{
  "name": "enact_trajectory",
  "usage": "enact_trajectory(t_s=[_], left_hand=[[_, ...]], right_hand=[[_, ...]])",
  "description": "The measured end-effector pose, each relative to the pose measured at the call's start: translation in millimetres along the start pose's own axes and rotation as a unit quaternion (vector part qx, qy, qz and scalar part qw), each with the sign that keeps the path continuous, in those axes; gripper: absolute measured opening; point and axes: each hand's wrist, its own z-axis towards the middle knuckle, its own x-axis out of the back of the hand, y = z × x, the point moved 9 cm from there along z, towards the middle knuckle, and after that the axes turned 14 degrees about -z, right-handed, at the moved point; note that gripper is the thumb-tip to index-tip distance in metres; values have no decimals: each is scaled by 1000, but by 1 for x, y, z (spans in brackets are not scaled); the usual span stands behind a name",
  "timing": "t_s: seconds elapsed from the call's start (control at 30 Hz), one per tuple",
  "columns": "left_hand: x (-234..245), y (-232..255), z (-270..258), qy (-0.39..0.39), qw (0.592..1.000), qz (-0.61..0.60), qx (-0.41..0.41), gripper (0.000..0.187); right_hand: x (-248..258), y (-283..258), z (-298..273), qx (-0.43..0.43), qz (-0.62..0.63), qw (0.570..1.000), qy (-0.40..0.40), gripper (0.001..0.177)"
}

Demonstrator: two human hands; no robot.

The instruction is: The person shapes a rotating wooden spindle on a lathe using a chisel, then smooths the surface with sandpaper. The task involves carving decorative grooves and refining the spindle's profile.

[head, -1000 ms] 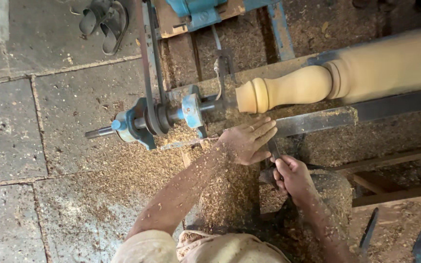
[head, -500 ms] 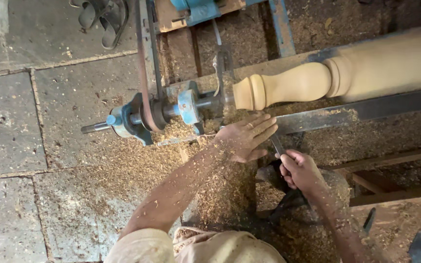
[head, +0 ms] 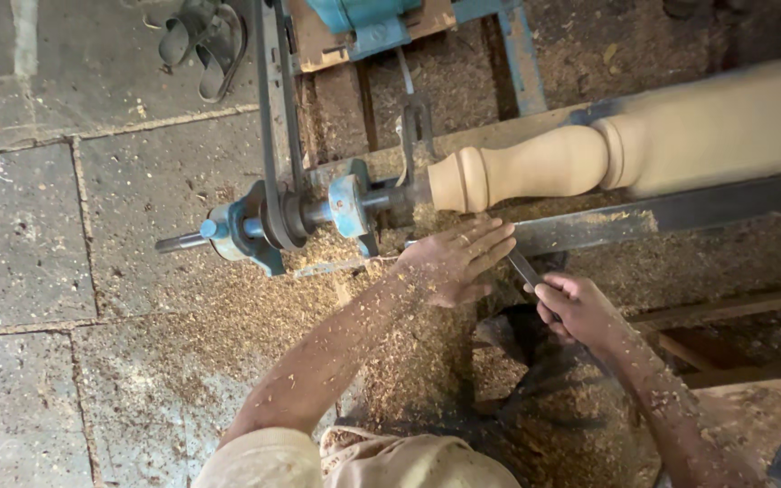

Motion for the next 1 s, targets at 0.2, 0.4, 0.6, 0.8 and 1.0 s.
enact_trajectory(t_s=[0.2,0.4,0.6,0.8,1.0], left_hand=[[2,0,2,-22,1000,-7,7,84],[11,4,3,-16,1000,10,13,83],[14,7,4,-45,999,10,23,86],[18,8,3,-26,999,23,7,89],[12,10,3,0,1000,30,-10,81]], right_hand=[[13,-15,-2,10,-68,998,2,31],[28,-30,-12,-24,-145,989,-10,37],[43,-37,-7,2,-180,984,-10,37],[49,-21,11,24,-170,985,-15,37],[58,-5,-35,191,-369,880,228,33]])
